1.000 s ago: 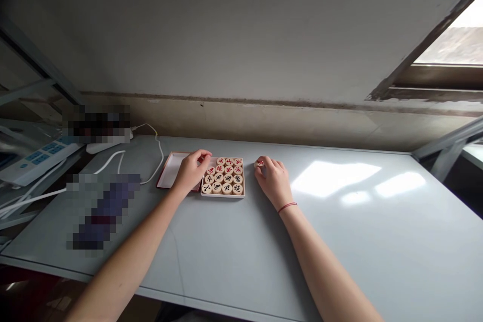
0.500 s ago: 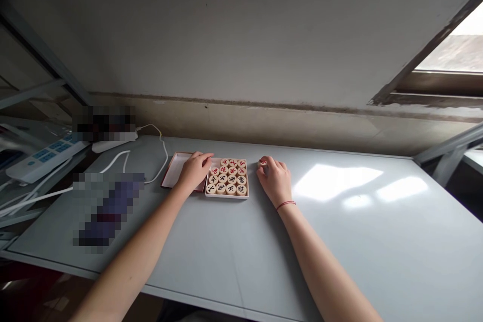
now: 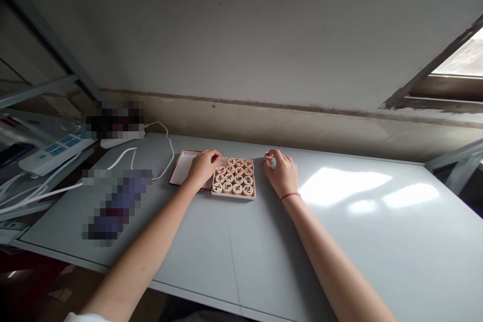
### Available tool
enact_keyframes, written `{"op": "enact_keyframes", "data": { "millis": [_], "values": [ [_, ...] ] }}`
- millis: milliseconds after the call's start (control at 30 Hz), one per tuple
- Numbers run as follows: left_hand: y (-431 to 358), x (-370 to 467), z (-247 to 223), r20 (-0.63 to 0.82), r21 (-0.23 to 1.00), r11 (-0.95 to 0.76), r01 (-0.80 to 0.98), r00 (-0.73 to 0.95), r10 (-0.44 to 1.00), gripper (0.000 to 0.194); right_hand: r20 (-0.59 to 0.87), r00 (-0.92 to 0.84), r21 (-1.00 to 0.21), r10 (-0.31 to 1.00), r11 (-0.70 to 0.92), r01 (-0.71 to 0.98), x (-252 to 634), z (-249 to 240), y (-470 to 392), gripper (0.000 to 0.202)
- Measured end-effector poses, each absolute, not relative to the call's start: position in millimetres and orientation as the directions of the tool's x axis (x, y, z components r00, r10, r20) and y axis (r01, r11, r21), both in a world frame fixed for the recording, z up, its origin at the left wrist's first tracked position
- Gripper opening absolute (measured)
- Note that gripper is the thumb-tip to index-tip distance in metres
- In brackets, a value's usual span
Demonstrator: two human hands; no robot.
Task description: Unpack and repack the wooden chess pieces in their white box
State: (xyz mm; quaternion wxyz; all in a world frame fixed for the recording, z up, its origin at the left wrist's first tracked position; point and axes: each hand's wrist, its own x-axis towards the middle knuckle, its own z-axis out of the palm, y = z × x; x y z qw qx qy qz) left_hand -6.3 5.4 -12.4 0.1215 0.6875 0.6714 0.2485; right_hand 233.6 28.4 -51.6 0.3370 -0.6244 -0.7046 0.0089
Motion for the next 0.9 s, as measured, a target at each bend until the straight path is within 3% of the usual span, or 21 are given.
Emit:
{"op": "enact_keyframes", "data": {
  "millis": [900],
  "values": [
    [0.5,-2.3,-9.1,0.225,0.492,-0.094,0.865,-0.022,0.974,0.022,0.418,0.032,-0.509,0.908,0.205,0.836,234.6,-58.4,54.5,0.019]
  ]
}}
